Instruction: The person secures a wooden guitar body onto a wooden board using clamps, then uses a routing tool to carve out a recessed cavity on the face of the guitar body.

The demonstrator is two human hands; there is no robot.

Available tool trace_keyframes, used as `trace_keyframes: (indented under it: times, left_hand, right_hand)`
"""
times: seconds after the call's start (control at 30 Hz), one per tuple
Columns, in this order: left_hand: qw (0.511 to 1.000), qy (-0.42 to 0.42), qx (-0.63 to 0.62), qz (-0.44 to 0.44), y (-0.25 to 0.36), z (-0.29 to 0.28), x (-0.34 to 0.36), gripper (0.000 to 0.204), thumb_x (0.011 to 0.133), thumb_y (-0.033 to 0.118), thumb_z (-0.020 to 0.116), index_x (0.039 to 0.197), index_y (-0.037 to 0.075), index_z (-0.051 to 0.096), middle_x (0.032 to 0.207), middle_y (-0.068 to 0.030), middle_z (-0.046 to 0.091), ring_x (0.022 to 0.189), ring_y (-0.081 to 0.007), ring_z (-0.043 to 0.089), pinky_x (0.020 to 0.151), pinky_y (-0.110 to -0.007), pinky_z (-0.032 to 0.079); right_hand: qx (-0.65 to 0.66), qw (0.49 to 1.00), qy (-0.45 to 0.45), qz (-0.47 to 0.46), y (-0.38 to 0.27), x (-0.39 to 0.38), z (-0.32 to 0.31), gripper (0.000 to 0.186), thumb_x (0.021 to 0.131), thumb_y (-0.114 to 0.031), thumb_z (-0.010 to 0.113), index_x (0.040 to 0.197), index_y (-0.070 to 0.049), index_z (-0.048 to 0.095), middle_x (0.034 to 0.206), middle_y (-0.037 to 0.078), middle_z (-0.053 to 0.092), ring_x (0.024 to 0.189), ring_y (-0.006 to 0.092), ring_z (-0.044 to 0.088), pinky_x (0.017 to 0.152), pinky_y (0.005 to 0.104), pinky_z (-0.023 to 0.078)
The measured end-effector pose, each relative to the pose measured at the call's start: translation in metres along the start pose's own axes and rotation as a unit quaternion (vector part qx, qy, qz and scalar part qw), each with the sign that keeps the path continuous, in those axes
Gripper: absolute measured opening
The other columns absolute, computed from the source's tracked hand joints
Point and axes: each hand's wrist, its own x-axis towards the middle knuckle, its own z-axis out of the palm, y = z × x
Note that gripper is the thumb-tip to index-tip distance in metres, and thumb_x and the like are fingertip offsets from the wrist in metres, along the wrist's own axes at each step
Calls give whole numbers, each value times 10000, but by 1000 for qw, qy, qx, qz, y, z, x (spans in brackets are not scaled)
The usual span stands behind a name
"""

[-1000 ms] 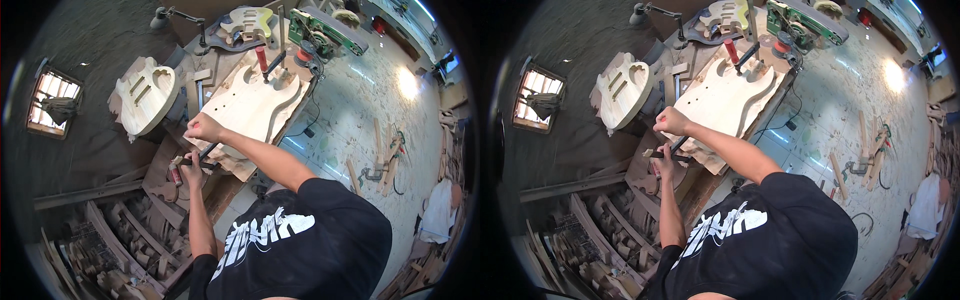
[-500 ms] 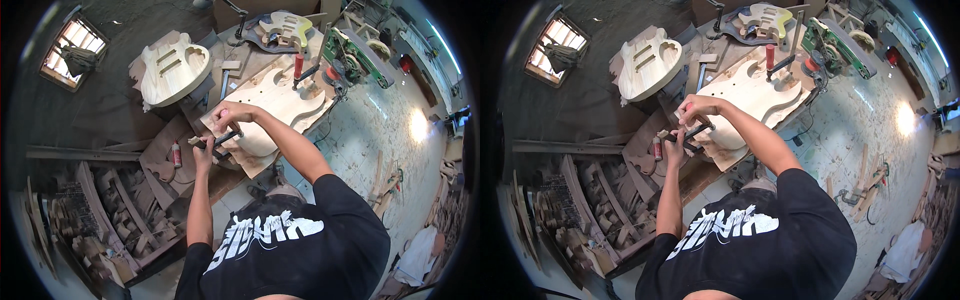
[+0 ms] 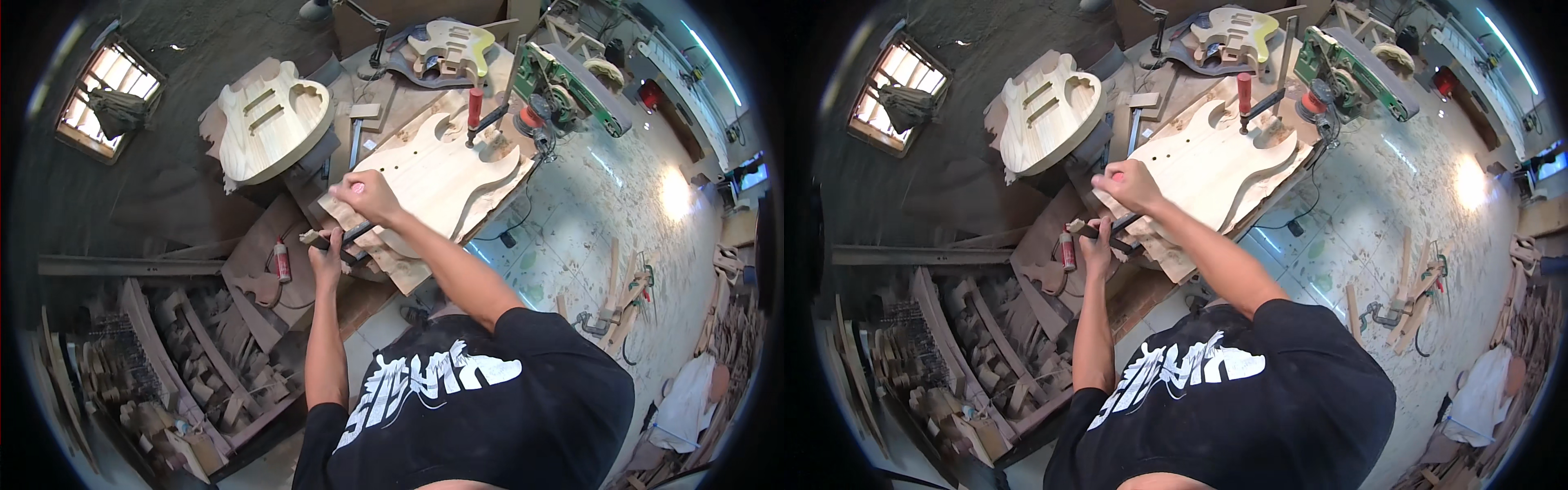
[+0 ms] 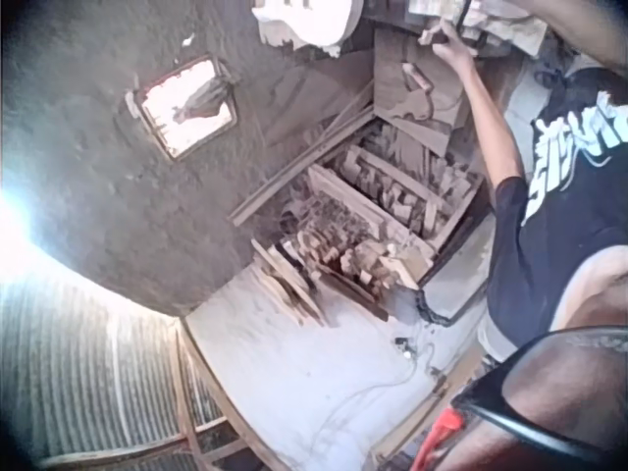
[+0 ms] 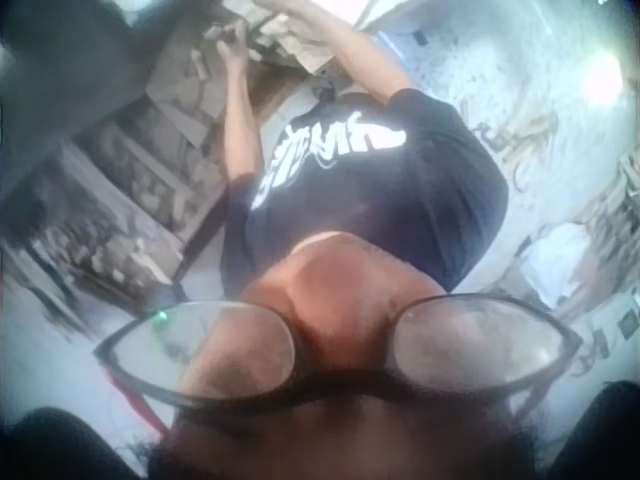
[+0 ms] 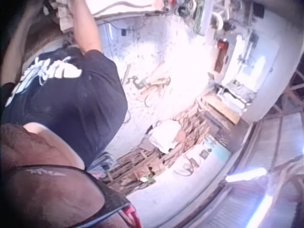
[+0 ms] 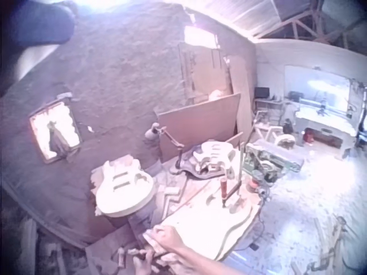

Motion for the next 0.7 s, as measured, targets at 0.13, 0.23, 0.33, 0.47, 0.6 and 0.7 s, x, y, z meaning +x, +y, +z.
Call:
trace_keyframes:
  times: [0.13,0.23,0.33,0.47,0.6,0.7]
  left_hand:
    - [1000,0,0,0,-1,-3,0,233,949,205,674,859,-10,675,749,-20,634,706,-95,554,661,-294,456]
    - [1000,-1,14,12,5,1,-2,232,955,204,669,858,-7,672,750,-18,627,709,-94,549,664,-290,454]
    - [1000,12,-9,-7,11,5,-3,252,960,221,664,862,-11,664,749,-17,620,717,-93,536,667,-293,453]
    - [1000,7,10,6,-2,-2,-1,259,964,228,659,862,-11,663,753,-8,617,718,-90,524,674,-290,450]
    - [1000,-3,3,16,4,0,-2,275,977,240,645,864,-11,648,754,-2,601,719,-86,506,661,-281,435]
    - [1000,-5,-7,24,6,1,-2,284,988,249,635,861,-6,631,758,3,586,722,-84,497,652,-270,418]
  right_hand:
    - [138,866,-458,148,1,32,-31,252,804,-202,748,682,-45,595,627,9,566,484,83,476,419,253,369]
    - [192,878,-401,179,5,23,-26,327,780,-215,730,570,-57,536,503,-12,475,435,68,391,430,248,273]
    - [105,977,-179,54,25,4,-2,298,763,-196,714,580,-27,551,461,33,459,431,125,407,450,301,332]
    - [-29,993,110,26,5,-21,30,261,782,-200,705,643,-5,600,523,159,544,472,292,568,512,379,452]
    - [-54,998,21,35,2,-11,14,251,788,-218,727,679,-18,622,589,142,613,516,278,605,525,369,469]
    - [146,917,-342,145,8,16,-19,277,776,-237,762,650,-43,610,577,64,598,468,161,537,464,325,426]
